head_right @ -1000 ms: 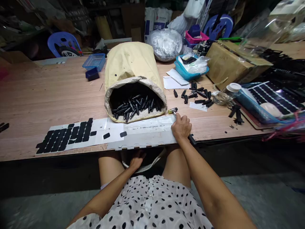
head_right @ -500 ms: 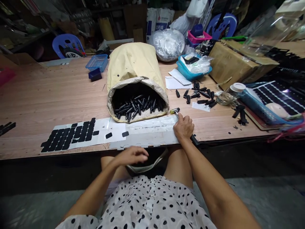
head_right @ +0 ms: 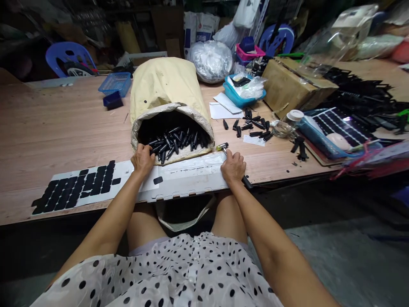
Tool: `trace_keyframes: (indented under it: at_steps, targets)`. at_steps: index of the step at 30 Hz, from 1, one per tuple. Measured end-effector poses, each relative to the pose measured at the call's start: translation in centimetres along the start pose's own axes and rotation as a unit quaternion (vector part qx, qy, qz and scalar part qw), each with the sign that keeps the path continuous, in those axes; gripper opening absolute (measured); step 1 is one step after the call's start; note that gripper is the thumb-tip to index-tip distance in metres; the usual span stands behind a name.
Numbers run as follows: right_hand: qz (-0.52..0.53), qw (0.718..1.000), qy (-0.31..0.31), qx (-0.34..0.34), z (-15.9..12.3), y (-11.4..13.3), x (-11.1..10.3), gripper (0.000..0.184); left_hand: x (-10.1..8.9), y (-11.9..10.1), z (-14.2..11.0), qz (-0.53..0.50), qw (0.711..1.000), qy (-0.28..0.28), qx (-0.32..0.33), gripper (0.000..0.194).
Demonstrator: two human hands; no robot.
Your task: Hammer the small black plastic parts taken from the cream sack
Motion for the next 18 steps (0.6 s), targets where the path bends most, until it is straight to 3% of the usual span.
trace_keyframes:
  at_steps: [4,6,10,13,15,18]
  targets:
    - [-0.010,1.000,0.008,0.002,0.0,0.1,0.1,0.042,-1.8,0.2,-1.3,-0.071,0.996,-0.057,0.014,0.019]
    - [-0.015,1.000,0.010,0.000,0.0,0.3,0.1,0.042,-2.0,-1.1,-2.6,-0.129,0.987,-0.076,0.051,0.019]
    - [-0.023,1.000,0.015,0.006,0.0,0.4,0.0,0.042,1.5,-8.0,-5.5,-0.228,0.958,0.006,0.173,0.017]
    - [-0.025,0.999,0.022,0.006,0.1,0.5,-0.2,0.042,4.7,-12.9,-6.7,-0.239,0.945,0.065,0.211,0.017]
    - [-0.027,0.999,0.031,0.007,0.0,0.6,-0.2,0.042,6.3,-14.8,-6.8,-0.227,0.945,0.085,0.218,0.017]
    - [-0.020,0.999,0.038,0.004,-0.1,0.7,-0.1,0.043,7.9,-15.9,-6.7,-0.202,0.949,0.106,0.218,0.019]
Point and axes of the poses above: each hand's wrist, its own z-axis towards the middle knuckle, its own x-axis out of the palm, y = z × x, the point moved 10 cm from there along z, towards the middle knuckle, and after that the axes turned 3 degrees about y, right-handed, at the moved point
